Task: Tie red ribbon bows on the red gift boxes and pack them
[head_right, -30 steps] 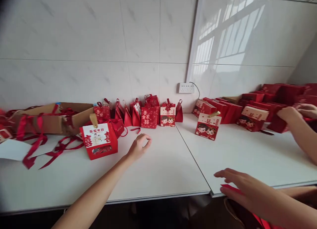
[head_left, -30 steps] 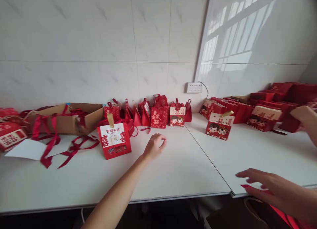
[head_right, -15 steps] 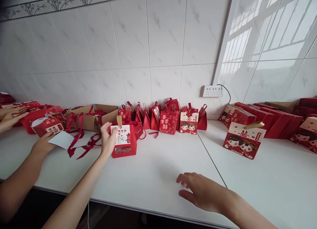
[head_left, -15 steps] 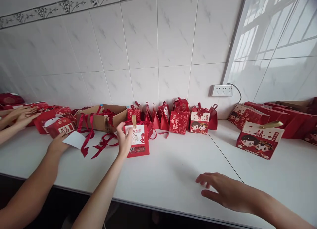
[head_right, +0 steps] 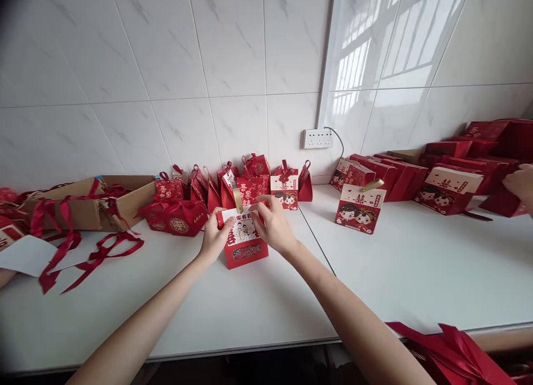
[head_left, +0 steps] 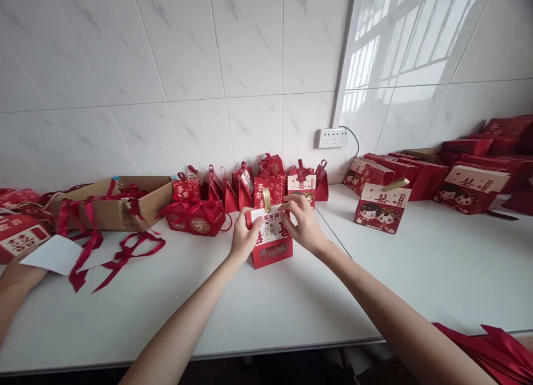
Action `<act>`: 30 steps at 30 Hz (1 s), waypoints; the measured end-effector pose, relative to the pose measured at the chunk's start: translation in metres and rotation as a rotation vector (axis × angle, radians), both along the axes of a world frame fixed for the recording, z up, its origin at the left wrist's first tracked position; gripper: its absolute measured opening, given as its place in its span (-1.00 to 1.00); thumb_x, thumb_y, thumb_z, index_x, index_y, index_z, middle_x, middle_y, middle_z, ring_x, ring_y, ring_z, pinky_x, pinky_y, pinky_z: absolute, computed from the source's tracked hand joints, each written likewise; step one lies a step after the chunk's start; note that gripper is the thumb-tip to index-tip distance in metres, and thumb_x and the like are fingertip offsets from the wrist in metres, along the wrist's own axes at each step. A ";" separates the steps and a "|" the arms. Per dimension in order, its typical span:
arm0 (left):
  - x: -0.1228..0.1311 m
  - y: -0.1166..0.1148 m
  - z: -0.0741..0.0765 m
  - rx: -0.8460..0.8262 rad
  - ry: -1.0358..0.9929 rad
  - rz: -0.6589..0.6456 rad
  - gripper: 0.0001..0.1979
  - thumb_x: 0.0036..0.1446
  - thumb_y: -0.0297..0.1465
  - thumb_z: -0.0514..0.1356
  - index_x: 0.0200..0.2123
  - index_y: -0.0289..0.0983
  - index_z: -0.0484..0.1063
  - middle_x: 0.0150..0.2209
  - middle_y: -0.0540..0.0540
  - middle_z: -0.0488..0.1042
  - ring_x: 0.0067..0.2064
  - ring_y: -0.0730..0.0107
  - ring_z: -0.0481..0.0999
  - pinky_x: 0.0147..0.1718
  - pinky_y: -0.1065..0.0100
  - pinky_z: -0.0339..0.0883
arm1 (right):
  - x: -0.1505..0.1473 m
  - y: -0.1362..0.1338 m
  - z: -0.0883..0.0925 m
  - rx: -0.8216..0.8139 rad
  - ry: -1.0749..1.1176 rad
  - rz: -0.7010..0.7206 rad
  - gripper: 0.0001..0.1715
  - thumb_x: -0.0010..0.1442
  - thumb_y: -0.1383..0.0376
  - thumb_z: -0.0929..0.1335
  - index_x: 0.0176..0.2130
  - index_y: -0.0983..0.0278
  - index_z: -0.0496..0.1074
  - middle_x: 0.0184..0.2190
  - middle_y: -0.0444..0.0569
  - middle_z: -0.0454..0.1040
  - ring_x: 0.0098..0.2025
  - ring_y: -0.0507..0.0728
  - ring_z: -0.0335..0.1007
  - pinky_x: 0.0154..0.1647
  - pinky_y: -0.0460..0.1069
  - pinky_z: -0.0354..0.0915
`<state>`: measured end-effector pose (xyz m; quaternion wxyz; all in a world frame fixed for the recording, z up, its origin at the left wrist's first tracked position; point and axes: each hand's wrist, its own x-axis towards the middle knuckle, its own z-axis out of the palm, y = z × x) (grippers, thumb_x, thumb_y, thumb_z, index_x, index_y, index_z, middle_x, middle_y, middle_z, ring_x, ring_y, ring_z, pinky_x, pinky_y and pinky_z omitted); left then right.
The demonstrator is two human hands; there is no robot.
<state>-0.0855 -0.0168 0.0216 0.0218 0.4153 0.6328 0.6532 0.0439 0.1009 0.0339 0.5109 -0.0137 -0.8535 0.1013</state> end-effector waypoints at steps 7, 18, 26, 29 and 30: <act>0.011 0.008 -0.006 0.038 -0.016 -0.071 -0.69 0.03 -0.12 0.20 -0.33 -0.23 0.28 -0.44 -0.01 0.46 -0.39 0.37 0.44 -0.38 0.39 0.33 | -0.004 0.006 -0.004 0.074 0.024 0.135 -0.77 0.27 0.46 0.19 -0.14 0.21 0.31 -0.26 0.04 0.32 -0.20 0.17 0.32 -0.23 0.07 0.38; 0.018 -0.016 0.012 0.014 0.109 -0.199 -0.82 0.02 -0.29 0.21 -0.30 -0.24 0.43 -0.37 -0.03 0.49 -0.37 0.36 0.47 -0.40 0.41 0.35 | 0.015 -0.018 -0.001 0.074 0.023 0.104 -0.73 0.21 0.49 0.24 -0.11 0.22 0.30 -0.32 -0.02 0.27 -0.30 0.13 0.26 -0.35 0.01 0.31; 0.027 -0.013 0.016 -0.011 0.127 -0.109 -0.86 0.08 -0.31 0.22 -0.40 -0.24 0.51 -0.49 0.03 0.51 -0.46 0.44 0.45 -0.49 0.47 0.32 | 0.016 -0.023 0.002 0.084 0.019 0.062 -0.76 0.20 0.50 0.23 -0.16 0.22 0.28 -0.34 -0.03 0.26 -0.33 0.12 0.23 -0.35 0.02 0.29; 0.027 -0.011 0.013 0.014 0.164 -0.068 -0.88 0.07 -0.33 0.22 -0.43 -0.24 0.50 -0.50 0.04 0.51 -0.45 0.45 0.46 -0.47 0.48 0.33 | 0.015 -0.023 0.002 0.093 0.009 0.027 -0.78 0.20 0.49 0.22 -0.18 0.22 0.27 -0.35 -0.03 0.27 -0.33 0.13 0.21 -0.35 0.02 0.28; 0.027 -0.011 0.013 0.015 0.167 -0.057 -0.88 0.07 -0.33 0.21 -0.44 -0.24 0.49 -0.51 0.05 0.50 -0.46 0.46 0.45 -0.48 0.47 0.32 | 0.014 -0.023 0.002 0.095 0.007 0.017 -0.78 0.20 0.49 0.22 -0.19 0.21 0.26 -0.35 -0.04 0.27 -0.34 0.13 0.21 -0.36 0.02 0.28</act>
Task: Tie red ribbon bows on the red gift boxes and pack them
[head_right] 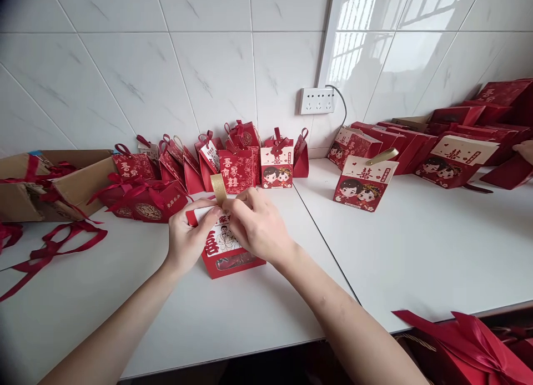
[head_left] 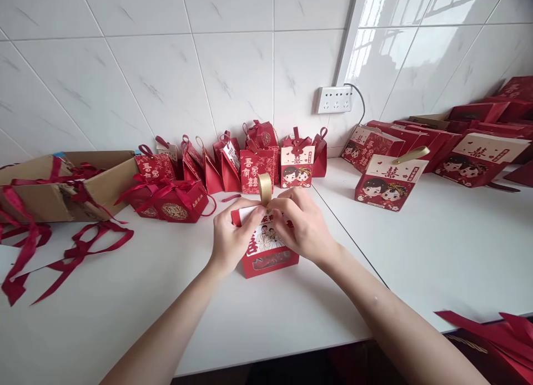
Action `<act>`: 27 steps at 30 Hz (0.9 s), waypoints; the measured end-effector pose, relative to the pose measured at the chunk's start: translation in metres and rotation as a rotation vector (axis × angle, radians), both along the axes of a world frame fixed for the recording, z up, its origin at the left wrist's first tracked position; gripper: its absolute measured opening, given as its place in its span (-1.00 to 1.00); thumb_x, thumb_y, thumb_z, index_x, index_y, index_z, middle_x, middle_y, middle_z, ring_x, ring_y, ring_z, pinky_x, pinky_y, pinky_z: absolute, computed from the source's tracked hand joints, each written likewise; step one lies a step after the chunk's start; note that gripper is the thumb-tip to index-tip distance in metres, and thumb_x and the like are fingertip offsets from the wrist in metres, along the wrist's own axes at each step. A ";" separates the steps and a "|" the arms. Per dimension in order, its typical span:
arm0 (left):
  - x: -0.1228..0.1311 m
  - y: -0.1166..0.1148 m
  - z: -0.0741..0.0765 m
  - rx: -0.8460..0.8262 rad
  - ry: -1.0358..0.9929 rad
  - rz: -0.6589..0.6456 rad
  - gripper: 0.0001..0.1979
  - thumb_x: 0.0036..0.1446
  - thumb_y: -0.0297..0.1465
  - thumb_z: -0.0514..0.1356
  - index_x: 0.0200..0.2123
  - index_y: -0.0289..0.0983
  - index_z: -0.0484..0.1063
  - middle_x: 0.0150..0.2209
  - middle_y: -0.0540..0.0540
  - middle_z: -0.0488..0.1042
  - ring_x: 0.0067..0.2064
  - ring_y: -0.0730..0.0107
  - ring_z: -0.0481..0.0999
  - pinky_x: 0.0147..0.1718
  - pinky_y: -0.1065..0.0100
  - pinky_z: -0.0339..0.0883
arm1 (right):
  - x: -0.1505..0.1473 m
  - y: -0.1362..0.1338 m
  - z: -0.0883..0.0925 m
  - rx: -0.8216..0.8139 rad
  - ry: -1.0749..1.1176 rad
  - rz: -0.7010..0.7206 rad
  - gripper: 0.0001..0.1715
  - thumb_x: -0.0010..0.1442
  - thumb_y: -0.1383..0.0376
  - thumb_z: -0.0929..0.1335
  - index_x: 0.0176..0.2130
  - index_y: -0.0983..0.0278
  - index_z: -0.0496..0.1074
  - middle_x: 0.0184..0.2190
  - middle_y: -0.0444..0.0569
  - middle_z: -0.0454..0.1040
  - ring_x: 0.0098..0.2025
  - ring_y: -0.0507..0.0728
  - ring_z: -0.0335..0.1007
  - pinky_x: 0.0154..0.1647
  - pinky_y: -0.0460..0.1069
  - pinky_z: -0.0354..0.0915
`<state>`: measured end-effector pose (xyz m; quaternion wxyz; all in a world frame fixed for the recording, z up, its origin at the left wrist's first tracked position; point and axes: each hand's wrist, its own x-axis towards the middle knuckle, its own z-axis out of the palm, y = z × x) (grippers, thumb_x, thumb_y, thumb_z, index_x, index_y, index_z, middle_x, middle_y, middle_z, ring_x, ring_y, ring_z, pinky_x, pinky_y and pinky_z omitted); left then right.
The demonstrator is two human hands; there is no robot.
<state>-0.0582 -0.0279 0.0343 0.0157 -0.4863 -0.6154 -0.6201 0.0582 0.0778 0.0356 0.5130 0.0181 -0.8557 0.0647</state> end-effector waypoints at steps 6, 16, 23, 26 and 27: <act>0.001 0.001 0.000 -0.018 -0.016 0.011 -0.87 0.07 -0.32 0.21 -0.44 -0.23 0.50 -0.48 0.03 0.51 -0.41 0.41 0.48 -0.41 0.43 0.35 | 0.000 0.000 0.000 0.018 0.016 -0.016 -0.80 0.18 0.50 0.23 -0.23 0.21 0.24 -0.36 -0.03 0.28 -0.36 0.12 0.19 -0.38 0.01 0.26; 0.000 0.003 -0.001 -0.035 -0.055 0.021 -0.83 0.06 -0.28 0.21 -0.47 -0.24 0.50 -0.54 0.04 0.48 -0.50 0.44 0.42 -0.52 0.45 0.29 | 0.001 0.003 0.000 0.001 -0.017 0.030 -0.79 0.20 0.50 0.22 -0.21 0.22 0.26 -0.34 -0.03 0.26 -0.33 0.12 0.23 -0.36 0.01 0.29; 0.002 0.002 -0.002 -0.013 -0.053 0.039 -0.84 0.06 -0.28 0.21 -0.44 -0.25 0.51 -0.51 0.03 0.49 -0.46 0.43 0.45 -0.48 0.46 0.33 | 0.002 0.003 0.000 -0.017 -0.006 0.056 -0.82 0.20 0.51 0.22 -0.25 0.23 0.24 -0.35 -0.04 0.26 -0.36 0.10 0.23 -0.36 0.00 0.31; 0.001 0.002 -0.004 -0.018 -0.087 0.021 -0.82 0.07 -0.27 0.21 -0.42 -0.25 0.51 -0.51 0.02 0.49 -0.49 0.43 0.43 -0.52 0.45 0.32 | 0.002 0.003 -0.001 -0.036 0.005 0.080 -0.81 0.21 0.51 0.22 -0.25 0.23 0.25 -0.34 -0.03 0.27 -0.34 0.11 0.25 -0.35 0.00 0.32; 0.001 0.001 -0.003 -0.023 -0.096 0.013 -0.82 0.07 -0.26 0.20 -0.42 -0.25 0.51 -0.53 0.02 0.48 -0.50 0.44 0.43 -0.53 0.45 0.31 | 0.003 0.003 -0.001 -0.040 0.011 0.088 -0.81 0.21 0.51 0.22 -0.25 0.23 0.26 -0.34 -0.02 0.28 -0.33 0.11 0.25 -0.35 0.00 0.32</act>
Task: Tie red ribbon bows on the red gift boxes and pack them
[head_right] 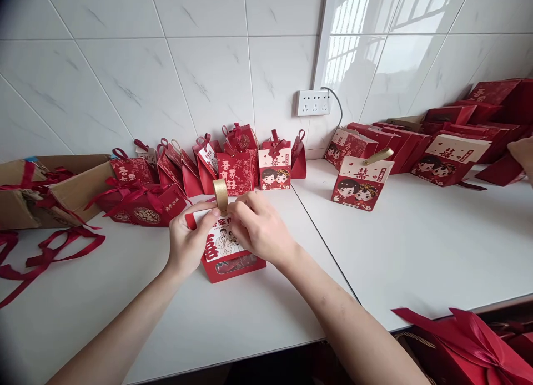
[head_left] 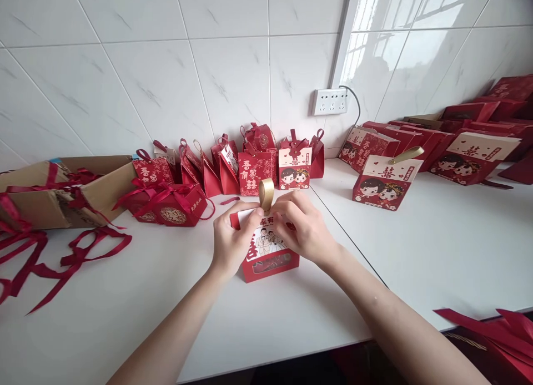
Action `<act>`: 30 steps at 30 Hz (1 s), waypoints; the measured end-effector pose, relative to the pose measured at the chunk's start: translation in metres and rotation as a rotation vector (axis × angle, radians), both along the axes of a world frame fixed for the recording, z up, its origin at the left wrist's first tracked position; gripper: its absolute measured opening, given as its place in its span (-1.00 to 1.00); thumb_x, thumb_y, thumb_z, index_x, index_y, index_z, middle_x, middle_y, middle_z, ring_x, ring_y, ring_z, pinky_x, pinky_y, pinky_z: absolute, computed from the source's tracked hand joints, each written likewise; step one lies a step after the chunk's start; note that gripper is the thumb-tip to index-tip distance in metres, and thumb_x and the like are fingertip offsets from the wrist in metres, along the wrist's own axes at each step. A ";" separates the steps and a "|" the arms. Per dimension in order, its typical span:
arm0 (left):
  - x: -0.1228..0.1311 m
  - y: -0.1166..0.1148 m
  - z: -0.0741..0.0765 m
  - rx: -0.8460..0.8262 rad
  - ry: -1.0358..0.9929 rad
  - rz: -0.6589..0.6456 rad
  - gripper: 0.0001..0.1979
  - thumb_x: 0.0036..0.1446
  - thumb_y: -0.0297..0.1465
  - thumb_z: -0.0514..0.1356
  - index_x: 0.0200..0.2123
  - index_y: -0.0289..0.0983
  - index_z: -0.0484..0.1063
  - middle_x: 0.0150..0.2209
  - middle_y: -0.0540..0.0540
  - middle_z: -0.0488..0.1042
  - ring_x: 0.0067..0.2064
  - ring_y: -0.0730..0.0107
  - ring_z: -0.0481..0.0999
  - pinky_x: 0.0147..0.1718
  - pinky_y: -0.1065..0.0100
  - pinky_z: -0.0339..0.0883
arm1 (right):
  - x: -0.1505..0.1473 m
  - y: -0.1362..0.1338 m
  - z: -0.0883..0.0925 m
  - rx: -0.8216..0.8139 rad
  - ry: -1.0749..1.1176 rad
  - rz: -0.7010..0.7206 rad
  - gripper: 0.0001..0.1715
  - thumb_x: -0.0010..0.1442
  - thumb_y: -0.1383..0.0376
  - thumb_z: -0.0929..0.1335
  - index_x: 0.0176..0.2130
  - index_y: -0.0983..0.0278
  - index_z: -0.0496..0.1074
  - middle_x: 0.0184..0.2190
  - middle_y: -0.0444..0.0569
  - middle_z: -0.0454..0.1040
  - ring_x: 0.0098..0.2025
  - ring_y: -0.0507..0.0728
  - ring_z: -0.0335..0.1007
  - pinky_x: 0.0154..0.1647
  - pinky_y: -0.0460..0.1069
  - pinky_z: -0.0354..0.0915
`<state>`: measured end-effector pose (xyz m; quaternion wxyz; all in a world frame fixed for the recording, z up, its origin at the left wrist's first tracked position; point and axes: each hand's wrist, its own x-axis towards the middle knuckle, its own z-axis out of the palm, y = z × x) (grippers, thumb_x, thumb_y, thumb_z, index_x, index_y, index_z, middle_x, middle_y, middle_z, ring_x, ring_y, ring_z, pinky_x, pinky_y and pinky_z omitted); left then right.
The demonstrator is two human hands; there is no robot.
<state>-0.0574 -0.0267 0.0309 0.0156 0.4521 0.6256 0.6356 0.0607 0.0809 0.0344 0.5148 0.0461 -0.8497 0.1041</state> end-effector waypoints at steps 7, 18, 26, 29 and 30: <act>-0.004 -0.001 0.020 -0.008 0.154 -0.081 -0.82 -0.02 -0.28 0.26 -0.35 -0.25 0.51 -0.43 -0.03 0.53 -0.36 0.33 0.52 -0.36 0.39 0.41 | -0.001 -0.001 -0.002 0.010 0.039 -0.008 -0.81 0.21 0.51 0.22 -0.25 0.22 0.26 -0.33 -0.02 0.31 -0.32 0.11 0.26 -0.35 0.00 0.31; 0.003 0.003 0.014 0.047 0.155 0.093 -0.80 0.07 -0.27 0.24 -0.52 -0.25 0.45 -0.53 0.03 0.51 -0.44 0.44 0.48 -0.41 0.48 0.34 | -0.004 -0.005 -0.004 0.017 0.098 -0.052 -0.85 0.24 0.48 0.25 -0.27 0.22 0.24 -0.38 -0.04 0.32 -0.37 0.09 0.23 -0.39 -0.01 0.29; 0.005 0.005 0.016 0.079 0.170 0.062 -0.84 0.08 -0.33 0.24 -0.49 -0.25 0.50 -0.51 0.04 0.53 -0.43 0.47 0.49 -0.39 0.50 0.34 | -0.002 -0.005 -0.005 -0.013 0.096 0.000 -0.84 0.24 0.48 0.25 -0.26 0.22 0.28 -0.36 -0.05 0.33 -0.34 0.09 0.28 -0.37 -0.01 0.31; 0.006 0.003 0.017 0.095 0.181 0.049 -0.85 0.08 -0.35 0.25 -0.50 -0.26 0.51 -0.51 0.03 0.53 -0.43 0.47 0.49 -0.38 0.50 0.35 | -0.003 -0.007 -0.008 -0.086 0.130 0.036 -0.81 0.23 0.47 0.27 -0.19 0.21 0.25 -0.36 -0.06 0.34 -0.38 0.08 0.29 -0.42 -0.02 0.29; 0.006 0.003 0.017 0.098 0.181 0.049 -0.86 0.08 -0.36 0.25 -0.49 -0.26 0.51 -0.51 0.03 0.53 -0.43 0.47 0.49 -0.38 0.50 0.35 | -0.004 -0.007 -0.009 -0.124 0.138 0.040 -0.79 0.22 0.46 0.28 -0.15 0.21 0.23 -0.36 -0.07 0.35 -0.39 0.07 0.29 -0.45 -0.03 0.28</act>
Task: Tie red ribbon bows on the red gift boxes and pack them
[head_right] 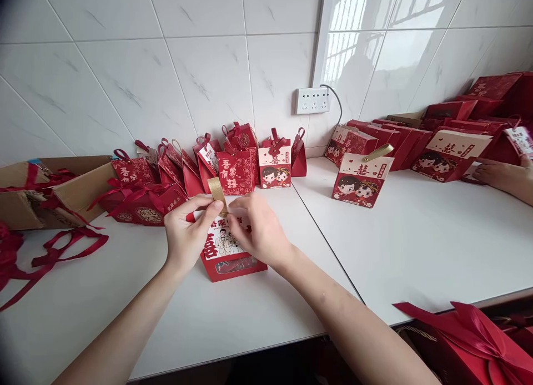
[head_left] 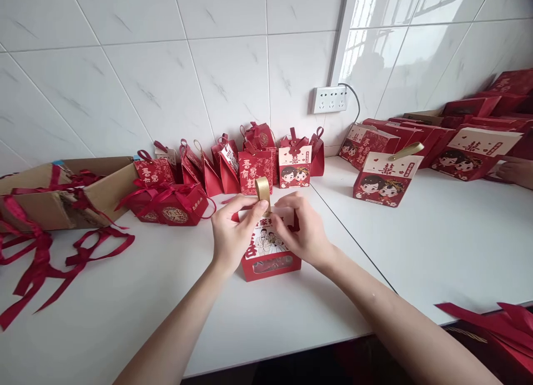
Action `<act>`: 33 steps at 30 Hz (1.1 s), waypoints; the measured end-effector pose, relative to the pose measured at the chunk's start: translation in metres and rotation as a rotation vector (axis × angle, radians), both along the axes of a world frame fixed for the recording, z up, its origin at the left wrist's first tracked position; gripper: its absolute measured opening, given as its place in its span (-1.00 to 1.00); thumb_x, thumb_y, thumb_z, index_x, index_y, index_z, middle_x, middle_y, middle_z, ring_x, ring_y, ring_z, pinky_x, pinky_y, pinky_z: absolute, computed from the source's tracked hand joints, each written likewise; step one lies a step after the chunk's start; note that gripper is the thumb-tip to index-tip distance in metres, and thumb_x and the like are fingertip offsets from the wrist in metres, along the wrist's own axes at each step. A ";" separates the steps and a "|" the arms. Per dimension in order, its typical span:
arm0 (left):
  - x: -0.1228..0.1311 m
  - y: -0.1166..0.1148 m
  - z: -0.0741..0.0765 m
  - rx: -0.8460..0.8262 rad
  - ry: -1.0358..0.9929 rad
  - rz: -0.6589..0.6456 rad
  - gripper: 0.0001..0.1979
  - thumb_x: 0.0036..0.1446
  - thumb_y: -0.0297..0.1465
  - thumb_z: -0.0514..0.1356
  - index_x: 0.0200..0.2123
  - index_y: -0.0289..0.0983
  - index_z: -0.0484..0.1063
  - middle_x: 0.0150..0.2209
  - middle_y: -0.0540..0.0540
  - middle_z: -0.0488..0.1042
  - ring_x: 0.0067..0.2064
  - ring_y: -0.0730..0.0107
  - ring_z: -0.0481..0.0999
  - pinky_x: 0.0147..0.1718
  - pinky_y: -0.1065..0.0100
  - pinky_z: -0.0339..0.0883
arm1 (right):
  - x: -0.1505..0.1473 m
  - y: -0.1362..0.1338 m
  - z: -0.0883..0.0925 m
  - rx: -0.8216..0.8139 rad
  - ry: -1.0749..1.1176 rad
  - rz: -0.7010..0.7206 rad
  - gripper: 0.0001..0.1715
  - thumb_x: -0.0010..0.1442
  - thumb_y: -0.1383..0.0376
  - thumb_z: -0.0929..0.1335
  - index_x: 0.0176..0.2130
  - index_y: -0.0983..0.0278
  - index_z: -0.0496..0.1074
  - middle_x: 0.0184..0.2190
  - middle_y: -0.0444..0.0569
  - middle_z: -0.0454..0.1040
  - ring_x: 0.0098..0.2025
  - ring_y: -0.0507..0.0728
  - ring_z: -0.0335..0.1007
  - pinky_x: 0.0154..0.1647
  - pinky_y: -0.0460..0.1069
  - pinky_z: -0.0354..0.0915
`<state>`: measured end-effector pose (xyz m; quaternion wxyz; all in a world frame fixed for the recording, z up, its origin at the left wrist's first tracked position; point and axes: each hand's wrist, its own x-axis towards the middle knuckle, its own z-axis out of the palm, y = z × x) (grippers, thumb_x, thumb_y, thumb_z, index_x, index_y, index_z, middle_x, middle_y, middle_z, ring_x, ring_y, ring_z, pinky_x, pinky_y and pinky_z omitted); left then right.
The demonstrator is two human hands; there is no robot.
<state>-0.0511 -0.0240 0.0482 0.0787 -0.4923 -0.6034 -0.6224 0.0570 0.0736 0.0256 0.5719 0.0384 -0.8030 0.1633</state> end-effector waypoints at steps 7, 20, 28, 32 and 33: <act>0.000 -0.001 0.000 -0.014 -0.053 -0.015 -0.85 0.08 -0.33 0.25 -0.48 -0.26 0.53 -0.49 0.01 0.55 -0.42 0.45 0.51 -0.41 0.49 0.36 | -0.001 -0.004 0.000 -0.090 -0.026 -0.013 -0.87 0.25 0.43 0.28 -0.20 0.22 0.31 -0.42 -0.12 0.30 -0.48 0.01 0.25 -0.54 -0.07 0.20; -0.006 -0.009 -0.012 -0.053 -0.093 -0.222 -0.87 -0.02 -0.40 0.28 -0.35 -0.27 0.42 -0.44 0.01 0.52 -0.44 0.45 0.50 -0.44 0.47 0.38 | 0.001 -0.002 0.001 -0.111 -0.029 0.020 -0.89 0.23 0.45 0.29 -0.24 0.24 0.32 -0.42 -0.12 0.27 -0.44 0.03 0.26 -0.47 -0.06 0.21; -0.005 -0.010 -0.009 -0.100 -0.117 -0.208 -0.90 -0.01 -0.37 0.28 -0.39 -0.27 0.47 -0.44 0.01 0.54 -0.43 0.44 0.50 -0.47 0.48 0.36 | 0.003 0.000 0.003 -0.102 -0.035 0.050 -0.88 0.24 0.45 0.28 -0.24 0.23 0.32 -0.43 -0.12 0.28 -0.43 0.04 0.25 -0.49 -0.06 0.19; -0.006 -0.009 -0.010 -0.110 -0.135 -0.198 -0.87 0.00 -0.33 0.27 -0.39 -0.28 0.49 -0.42 -0.03 0.56 -0.37 0.37 0.52 -0.41 0.43 0.38 | 0.003 0.000 0.002 -0.104 -0.033 0.054 -0.88 0.23 0.45 0.29 -0.25 0.23 0.32 -0.43 -0.12 0.27 -0.42 0.04 0.25 -0.49 -0.06 0.18; -0.007 -0.009 -0.011 -0.109 -0.132 -0.194 -0.87 0.01 -0.32 0.27 -0.40 -0.27 0.50 -0.41 -0.04 0.56 -0.35 0.35 0.53 -0.38 0.42 0.39 | 0.003 0.000 0.002 -0.105 -0.034 0.056 -0.88 0.23 0.45 0.29 -0.25 0.23 0.32 -0.43 -0.12 0.28 -0.42 0.04 0.25 -0.48 -0.06 0.18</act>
